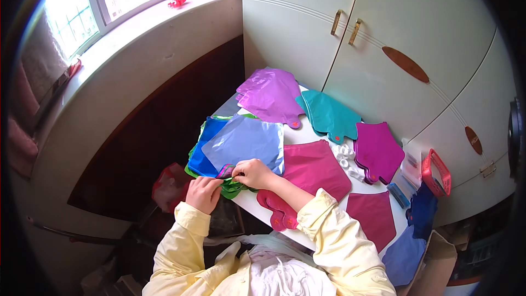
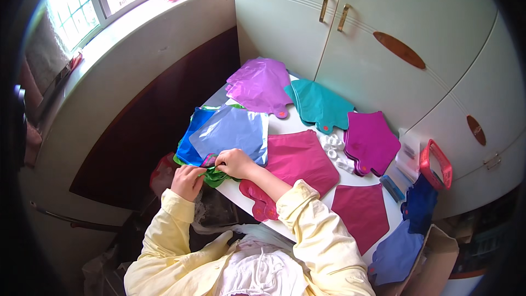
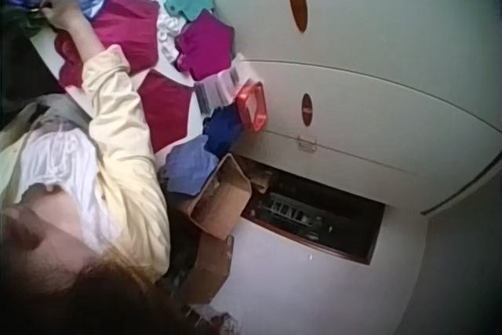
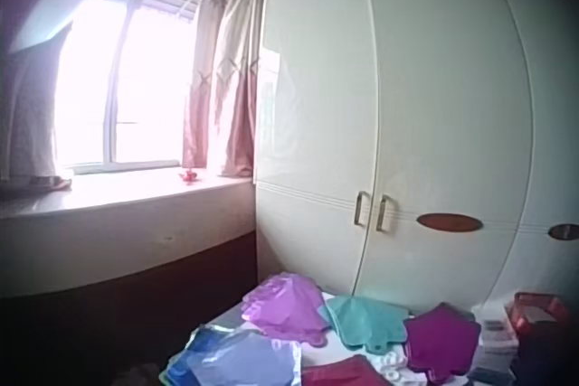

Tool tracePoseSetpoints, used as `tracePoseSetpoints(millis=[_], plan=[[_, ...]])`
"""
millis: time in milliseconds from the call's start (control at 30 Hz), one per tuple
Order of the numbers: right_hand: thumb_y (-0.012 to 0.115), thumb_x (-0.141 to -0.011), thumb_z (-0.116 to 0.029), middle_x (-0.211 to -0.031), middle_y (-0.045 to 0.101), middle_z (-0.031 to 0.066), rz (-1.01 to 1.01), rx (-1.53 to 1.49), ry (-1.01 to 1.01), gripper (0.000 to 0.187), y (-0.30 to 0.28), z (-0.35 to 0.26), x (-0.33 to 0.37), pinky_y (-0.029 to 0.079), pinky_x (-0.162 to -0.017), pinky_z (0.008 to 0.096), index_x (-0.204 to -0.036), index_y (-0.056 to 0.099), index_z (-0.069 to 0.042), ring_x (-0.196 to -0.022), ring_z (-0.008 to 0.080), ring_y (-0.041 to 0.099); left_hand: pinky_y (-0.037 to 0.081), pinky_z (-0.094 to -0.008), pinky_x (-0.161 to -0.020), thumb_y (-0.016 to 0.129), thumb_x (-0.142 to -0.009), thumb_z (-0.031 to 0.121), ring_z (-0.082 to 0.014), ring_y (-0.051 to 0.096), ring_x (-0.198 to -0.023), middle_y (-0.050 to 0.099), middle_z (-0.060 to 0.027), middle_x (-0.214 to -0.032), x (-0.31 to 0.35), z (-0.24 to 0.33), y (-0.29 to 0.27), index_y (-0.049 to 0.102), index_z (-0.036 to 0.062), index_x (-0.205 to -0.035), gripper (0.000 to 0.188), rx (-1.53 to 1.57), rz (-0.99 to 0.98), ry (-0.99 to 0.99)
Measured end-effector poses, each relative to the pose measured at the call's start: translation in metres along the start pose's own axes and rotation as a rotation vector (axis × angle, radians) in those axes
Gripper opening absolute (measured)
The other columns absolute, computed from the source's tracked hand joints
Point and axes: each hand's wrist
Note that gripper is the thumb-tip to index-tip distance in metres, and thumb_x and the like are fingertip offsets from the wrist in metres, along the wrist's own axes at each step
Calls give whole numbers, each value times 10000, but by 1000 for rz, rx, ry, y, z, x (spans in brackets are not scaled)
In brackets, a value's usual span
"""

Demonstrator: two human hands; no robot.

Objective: Folding a pink foil balloon and inserting it into a cardboard backing sleeve for retail packaging.

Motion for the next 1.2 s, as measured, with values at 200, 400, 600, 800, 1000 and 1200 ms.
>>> tracePoseSetpoints(millis=[200,400,600,800,1000,1200], plan=[[717,-738,-153,-833,680,89,0,-37,44,127,2,2,-2,526,-697,343,-834,712,-68,-764,269,665,448,-382,-743,657,-779,101,-255,575,-873,608,-60,-917,4,5,12,641,112,-1064,285,22,-3,-27],[734,-732,-185,-814,679,103,4,-69,79,153,2,4,-4,520,-693,347,-825,716,-64,-758,273,663,436,-373,-715,684,-773,152,-254,546,-817,551,-51,-861,8,4,16,669,120,-975,205,-65,-6,-18],[743,-744,-225,-787,681,114,59,-139,145,186,5,6,-5,508,-667,337,-828,713,-62,-721,260,662,419,-387,-785,658,-814,265,-234,567,-871,581,-42,-907,1,11,18,681,124,-941,191,-223,25,-11],[744,-759,-240,-758,686,112,58,-178,192,196,5,8,-6,502,-646,329,-835,711,-63,-685,235,665,377,-435,-983,621,-844,326,-216,591,-1023,649,-63,-1007,5,-11,32,687,117,-984,260,-341,-1,-113],[741,-780,-204,-746,694,84,38,-243,234,171,2,8,-6,493,-638,297,-849,705,-52,-679,154,654,264,-577,-1069,627,-796,550,-328,460,-1250,605,-141,-1213,-16,-25,27,625,126,-1205,590,-348,-253,-329],[701,-840,-70,-755,655,-6,165,-440,285,102,-18,-5,-5,457,-623,227,-900,673,8,-699,43,562,217,-641,-1067,631,-710,684,-470,266,-1358,365,-245,-1438,-28,-7,24,449,185,-1398,869,-397,-453,-407]])
Point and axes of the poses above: each hand's wrist, its own x-axis away from the middle knuckle, its own y-axis out of the palm, z = x × y
